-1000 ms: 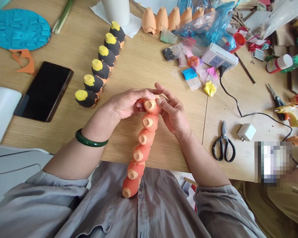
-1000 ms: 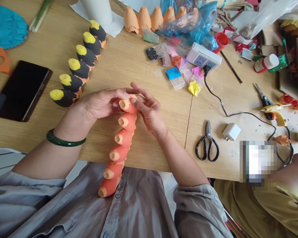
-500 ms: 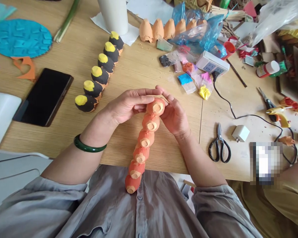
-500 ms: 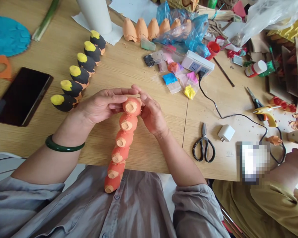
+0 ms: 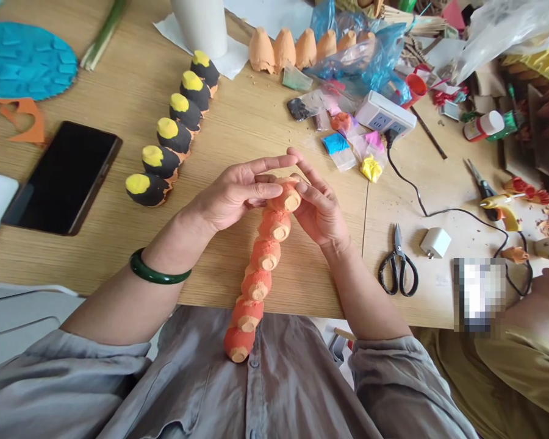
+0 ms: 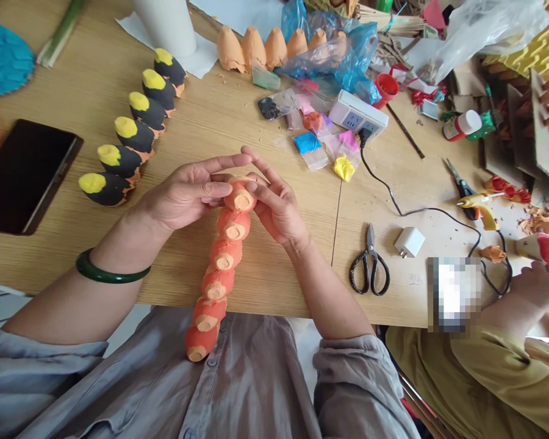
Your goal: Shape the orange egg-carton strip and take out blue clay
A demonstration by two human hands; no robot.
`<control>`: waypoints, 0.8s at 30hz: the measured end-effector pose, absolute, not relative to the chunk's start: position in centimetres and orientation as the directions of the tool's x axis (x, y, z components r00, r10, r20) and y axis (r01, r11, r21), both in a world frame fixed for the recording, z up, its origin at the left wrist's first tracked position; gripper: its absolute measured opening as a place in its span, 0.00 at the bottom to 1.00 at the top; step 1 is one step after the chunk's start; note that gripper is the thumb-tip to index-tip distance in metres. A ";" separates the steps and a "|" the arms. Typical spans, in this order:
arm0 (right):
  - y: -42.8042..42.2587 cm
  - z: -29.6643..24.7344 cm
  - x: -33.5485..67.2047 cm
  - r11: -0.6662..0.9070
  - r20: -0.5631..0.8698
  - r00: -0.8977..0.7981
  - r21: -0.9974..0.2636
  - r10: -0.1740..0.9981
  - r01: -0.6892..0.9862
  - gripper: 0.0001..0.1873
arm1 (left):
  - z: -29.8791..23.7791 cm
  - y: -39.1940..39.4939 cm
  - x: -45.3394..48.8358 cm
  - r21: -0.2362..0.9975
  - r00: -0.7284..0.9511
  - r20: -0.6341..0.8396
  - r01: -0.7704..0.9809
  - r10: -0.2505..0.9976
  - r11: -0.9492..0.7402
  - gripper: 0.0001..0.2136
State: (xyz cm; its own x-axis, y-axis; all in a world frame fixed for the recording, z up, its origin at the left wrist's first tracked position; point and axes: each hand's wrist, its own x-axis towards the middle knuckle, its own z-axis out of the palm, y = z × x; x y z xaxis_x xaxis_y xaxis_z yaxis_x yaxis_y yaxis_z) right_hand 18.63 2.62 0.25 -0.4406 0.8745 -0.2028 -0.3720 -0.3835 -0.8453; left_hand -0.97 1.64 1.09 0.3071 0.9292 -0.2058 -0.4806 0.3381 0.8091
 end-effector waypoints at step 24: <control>1.8 0.6 18.0 -0.401 -0.273 -0.403 -0.873 0.873 -0.277 0.42 | 1.6 0.9 0.2 0.868 0.128 -0.106 -0.471 0.986 0.154 0.22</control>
